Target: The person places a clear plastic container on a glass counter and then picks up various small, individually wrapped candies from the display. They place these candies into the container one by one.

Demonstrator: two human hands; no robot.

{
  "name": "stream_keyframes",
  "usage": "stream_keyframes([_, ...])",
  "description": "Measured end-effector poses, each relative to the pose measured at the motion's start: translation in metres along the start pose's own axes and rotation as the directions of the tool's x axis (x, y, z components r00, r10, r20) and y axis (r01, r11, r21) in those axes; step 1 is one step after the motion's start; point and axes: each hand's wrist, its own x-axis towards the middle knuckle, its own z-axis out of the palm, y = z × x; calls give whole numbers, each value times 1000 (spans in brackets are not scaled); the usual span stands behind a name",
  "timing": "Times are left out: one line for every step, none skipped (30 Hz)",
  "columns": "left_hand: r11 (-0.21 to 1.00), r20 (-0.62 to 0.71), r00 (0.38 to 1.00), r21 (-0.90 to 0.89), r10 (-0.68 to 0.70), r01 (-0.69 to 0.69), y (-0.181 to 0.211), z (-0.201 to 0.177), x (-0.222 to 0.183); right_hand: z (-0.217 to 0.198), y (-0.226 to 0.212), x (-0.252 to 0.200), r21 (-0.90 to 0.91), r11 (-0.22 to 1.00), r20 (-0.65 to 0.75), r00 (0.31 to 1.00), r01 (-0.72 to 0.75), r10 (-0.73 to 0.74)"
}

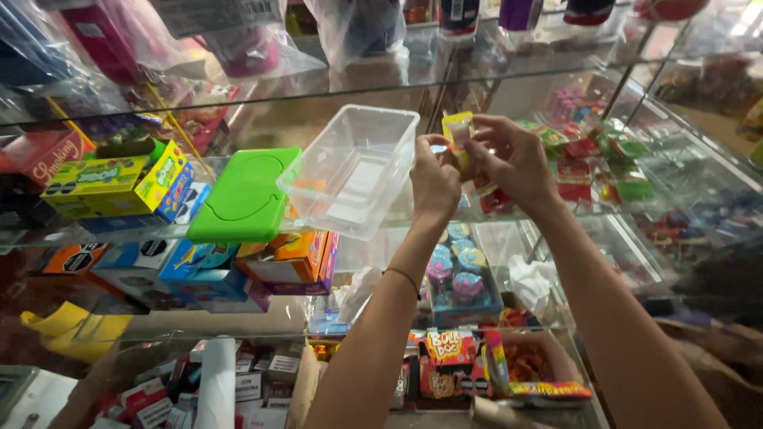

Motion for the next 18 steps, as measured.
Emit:
stream_keyframes([1000,-4,1000,-10,6,-6,-2,0,0,1,0,-1,-20,1000,-12,1000,4,-5])
stream_keyframes([1000,7,1000,-7,5,-5,-2,0,-1,2,2,-2,-23,1000,-21,1000,-2,1])
stream_keyframes([1000,0,1000,1,17,-17,-1,-1,-3,3,4,-3,-19,1000,-25,999,-20,20])
stream_keyframes([999,-10,999,5,36,-36,2,-1,-3,3,4,-1,-17,999,-28,999,-31,30])
stream_keyframes([999,-4,999,3,41,-41,-1,-1,-3,3,8,-2,-21,999,-35,999,-28,28])
stream_keyframes([999,-10,999,-1,47,-47,-4,-1,-1,4,10,-1,-46,999,-27,999,-27,25])
stream_keyframes([999,-16,999,-4,52,-52,-6,-1,0,4,12,0,-71,997,-18,1000,-25,24])
stream_keyframes([998,-18,998,-7,61,-61,-5,-2,-2,4,7,-2,-72,997,-20,1000,-16,14])
stream_keyframes([998,-19,998,-15,53,-54,-5,-2,-3,4,3,-3,-78,996,-19,999,-41,39])
stream_keyframes([998,-19,999,-22,50,-51,-4,-2,-2,5,-2,-2,-82,995,-20,998,-62,61])
stream_keyframes([998,-21,998,-22,64,-64,-4,-2,-2,6,4,-1,-81,996,-25,999,-50,48])
stream_keyframes([998,-24,998,-4,61,-61,-5,-2,-2,6,9,0,-87,994,-34,997,-66,64])
stream_keyframes([998,-27,998,14,57,-57,-5,-2,-2,5,15,1,-93,992,-42,996,-83,79])
stream_keyframes([998,-31,997,12,68,-67,-4,-2,-3,6,15,1,-93,993,-44,997,-72,69])
stream_keyframes([998,-29,998,17,57,-56,-3,-3,-4,6,14,0,-97,991,-44,995,-91,87])
stream_keyframes([999,-29,998,22,46,-46,-2,-3,-5,7,14,1,-101,989,-41,994,-107,103])
stream_keyframes([998,-35,998,19,57,-57,-2,-2,-2,6,9,2,-101,990,-41,995,-94,91])
stream_keyframes([999,-44,998,16,49,-48,-4,-1,-1,4,6,1,-93,989,-29,993,-115,113])
